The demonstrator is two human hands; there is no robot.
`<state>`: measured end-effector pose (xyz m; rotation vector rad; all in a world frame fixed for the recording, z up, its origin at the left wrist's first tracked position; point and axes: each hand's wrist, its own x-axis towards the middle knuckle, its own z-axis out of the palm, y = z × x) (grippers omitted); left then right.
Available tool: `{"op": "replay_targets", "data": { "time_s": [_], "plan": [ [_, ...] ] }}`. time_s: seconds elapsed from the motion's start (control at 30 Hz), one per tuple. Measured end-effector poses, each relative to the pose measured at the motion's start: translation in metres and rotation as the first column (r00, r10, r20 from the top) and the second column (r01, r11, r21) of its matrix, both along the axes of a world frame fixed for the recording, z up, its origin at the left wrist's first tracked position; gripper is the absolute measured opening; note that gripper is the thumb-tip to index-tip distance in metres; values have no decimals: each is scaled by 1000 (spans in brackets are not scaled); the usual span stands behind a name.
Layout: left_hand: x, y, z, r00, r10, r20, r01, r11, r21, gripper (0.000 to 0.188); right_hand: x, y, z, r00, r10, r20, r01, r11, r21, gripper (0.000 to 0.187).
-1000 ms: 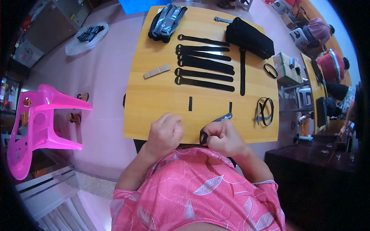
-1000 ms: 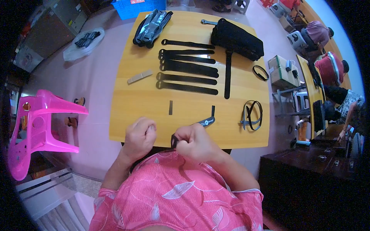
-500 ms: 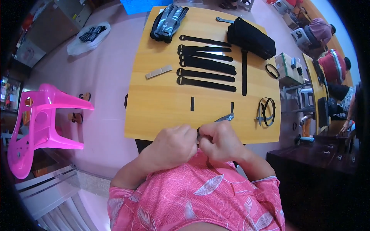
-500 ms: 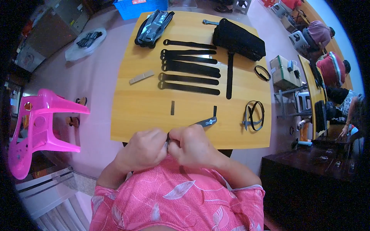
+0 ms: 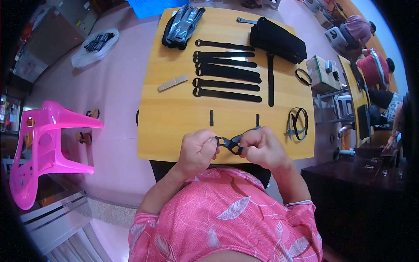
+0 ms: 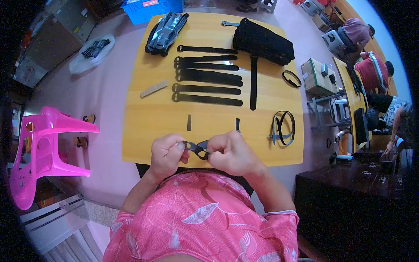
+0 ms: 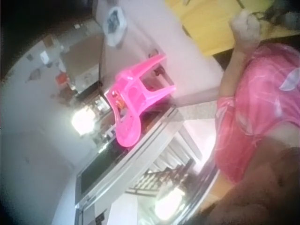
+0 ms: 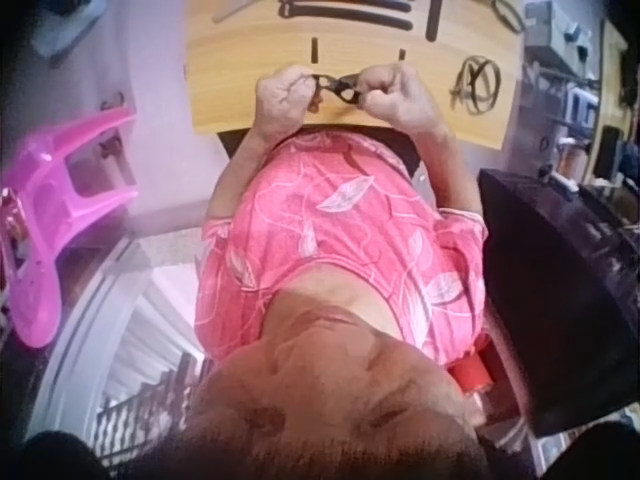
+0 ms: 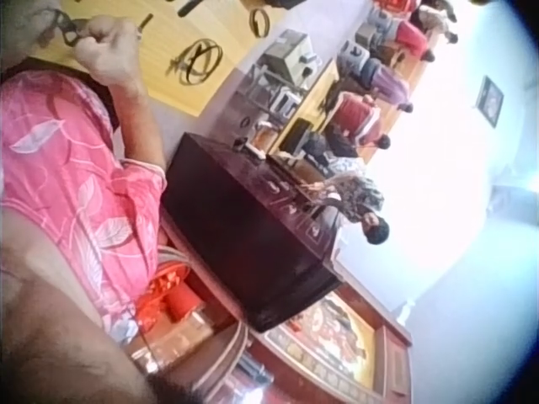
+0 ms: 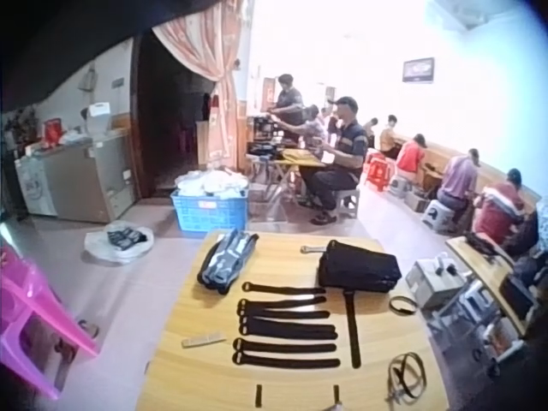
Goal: Organizing and aligning multiple black velcro straps on a wooden table.
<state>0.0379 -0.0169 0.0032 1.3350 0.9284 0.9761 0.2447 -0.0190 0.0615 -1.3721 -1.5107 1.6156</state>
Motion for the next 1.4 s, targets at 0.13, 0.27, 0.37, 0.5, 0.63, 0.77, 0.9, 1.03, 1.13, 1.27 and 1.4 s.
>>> {"op": "replay_targets", "data": {
  "time_s": [0.13, 0.27, 0.37, 0.5, 0.63, 0.77, 0.9, 1.03, 1.13, 1.27, 1.4],
  "plan": [
    [-1, 1, 12, 975, -219, 37, 222, 959, -177, 21, 10, 5, 5, 995, 17, -99, -33, 986, -161, 11],
    [-2, 13, 22, 926, -369, 75, 371, 928, -18, 29, 1, 6, 20, 992, 102, 69, -94, 990, -107, 12],
    [9, 23, 24, 900, -403, -165, 434, 867, 246, 33, 11, 4, 16, 986, 167, 17, -166, 985, -51, 13],
    [35, 33, 36, 723, -674, 154, 675, 736, 52, 26, 44, -1, 16, 928, 261, -265, -206, 954, 216, 14],
    [66, 32, 66, 656, -744, 129, 644, 641, 418, 19, 58, -8, 48, 848, 401, -347, -166, 822, 545, 17],
    [62, 23, 105, 699, -689, 191, 534, 681, 501, 19, 50, -13, 82, 850, 374, -371, -86, 794, 602, 13],
    [38, 5, 113, 873, -297, 387, 293, 954, 70, 24, 29, 0, 69, 971, 78, -224, 105, 704, 702, 28],
    [23, 4, 97, 928, -40, 371, 27, 999, 41, 27, -16, 19, 50, 997, -60, -45, 66, 431, 900, 49],
    [11, 4, 99, 937, 16, 348, -54, 993, 101, 27, -29, 34, 46, 979, 123, -163, 71, 545, 835, 47],
    [-7, 5, 98, 984, 6, 180, -43, 978, 202, 35, -34, 53, 56, 918, 330, -219, -54, 652, 757, 36],
    [-14, 9, 94, 992, 13, 123, -49, 952, 301, 41, -39, 76, 53, 859, 472, -198, -178, 639, 748, 25]
  ]
}}
